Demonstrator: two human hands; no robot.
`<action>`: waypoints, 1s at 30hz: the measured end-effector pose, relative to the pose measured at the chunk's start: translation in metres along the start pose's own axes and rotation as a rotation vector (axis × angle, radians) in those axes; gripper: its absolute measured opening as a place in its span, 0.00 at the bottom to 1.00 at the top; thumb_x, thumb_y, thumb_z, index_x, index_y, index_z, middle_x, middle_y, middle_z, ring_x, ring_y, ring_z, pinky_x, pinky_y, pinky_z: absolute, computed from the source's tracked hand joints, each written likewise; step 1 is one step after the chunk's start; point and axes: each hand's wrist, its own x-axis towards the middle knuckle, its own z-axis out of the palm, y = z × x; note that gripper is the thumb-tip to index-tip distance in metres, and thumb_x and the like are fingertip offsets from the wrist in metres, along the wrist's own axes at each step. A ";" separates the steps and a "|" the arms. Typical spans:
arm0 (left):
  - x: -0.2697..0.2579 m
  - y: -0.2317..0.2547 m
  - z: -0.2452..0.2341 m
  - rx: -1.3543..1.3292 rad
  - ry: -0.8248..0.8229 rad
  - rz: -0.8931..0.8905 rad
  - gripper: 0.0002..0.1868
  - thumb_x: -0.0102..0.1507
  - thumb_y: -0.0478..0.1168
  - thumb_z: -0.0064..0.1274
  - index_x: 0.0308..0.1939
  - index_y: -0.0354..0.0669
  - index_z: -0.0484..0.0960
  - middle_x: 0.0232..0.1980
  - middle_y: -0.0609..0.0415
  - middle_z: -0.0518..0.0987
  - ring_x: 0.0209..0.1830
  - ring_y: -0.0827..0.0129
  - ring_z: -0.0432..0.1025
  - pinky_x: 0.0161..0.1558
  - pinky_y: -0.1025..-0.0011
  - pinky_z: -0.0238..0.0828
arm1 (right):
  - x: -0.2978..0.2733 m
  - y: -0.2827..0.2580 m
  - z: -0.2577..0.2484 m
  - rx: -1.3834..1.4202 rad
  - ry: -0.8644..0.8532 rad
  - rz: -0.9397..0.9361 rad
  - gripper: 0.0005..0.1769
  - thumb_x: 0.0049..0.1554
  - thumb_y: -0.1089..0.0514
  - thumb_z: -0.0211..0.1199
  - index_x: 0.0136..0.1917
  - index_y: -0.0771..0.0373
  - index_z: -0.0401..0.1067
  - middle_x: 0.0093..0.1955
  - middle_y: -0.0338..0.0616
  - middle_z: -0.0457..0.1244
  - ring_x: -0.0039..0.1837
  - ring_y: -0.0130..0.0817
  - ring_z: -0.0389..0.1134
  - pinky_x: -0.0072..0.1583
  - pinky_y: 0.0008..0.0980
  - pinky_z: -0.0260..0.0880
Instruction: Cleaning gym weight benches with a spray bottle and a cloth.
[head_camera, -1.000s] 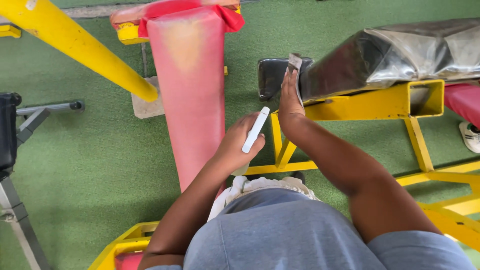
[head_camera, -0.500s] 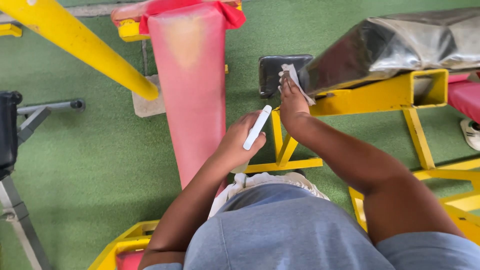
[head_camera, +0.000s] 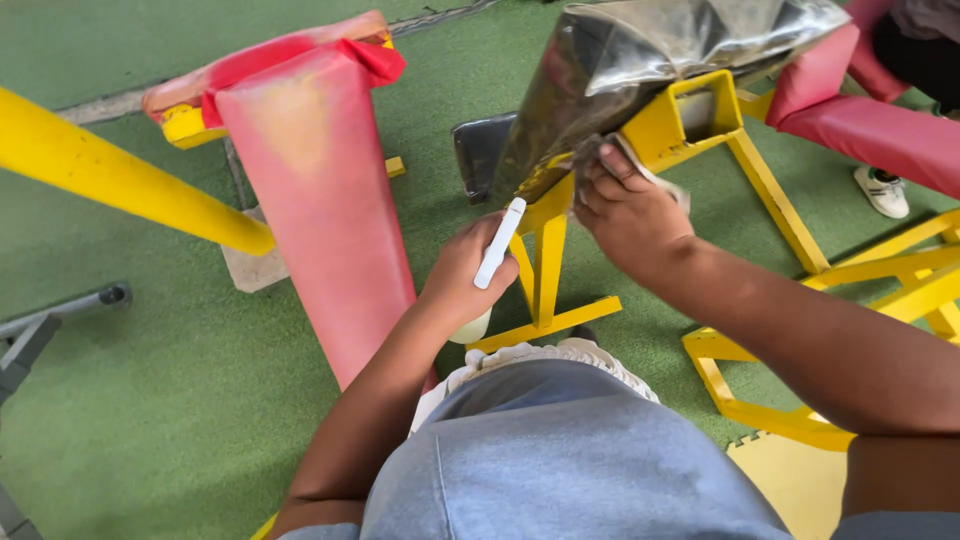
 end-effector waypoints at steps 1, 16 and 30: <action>0.002 0.004 0.001 -0.017 -0.025 -0.026 0.26 0.60 0.38 0.54 0.63 0.37 0.74 0.59 0.39 0.79 0.57 0.45 0.75 0.57 0.57 0.73 | -0.005 0.003 0.014 -0.157 0.162 -0.011 0.31 0.55 0.50 0.52 0.71 0.60 0.66 0.73 0.44 0.59 0.76 0.43 0.53 0.78 0.48 0.40; 0.009 0.044 0.018 -0.048 -0.183 -0.042 0.27 0.60 0.38 0.53 0.64 0.39 0.72 0.51 0.41 0.80 0.48 0.48 0.78 0.49 0.57 0.75 | -0.035 0.013 0.119 0.096 0.873 0.075 0.21 0.63 0.53 0.60 0.67 0.40 0.79 0.74 0.21 0.63 0.80 0.27 0.58 0.80 0.63 0.48; 0.035 0.037 0.081 -0.059 -0.296 0.049 0.26 0.62 0.41 0.54 0.63 0.39 0.72 0.49 0.43 0.80 0.46 0.49 0.77 0.48 0.58 0.74 | -0.038 -0.024 0.214 1.634 0.875 0.663 0.24 0.60 0.66 0.61 0.67 0.49 0.72 0.70 0.41 0.63 0.73 0.37 0.65 0.71 0.42 0.66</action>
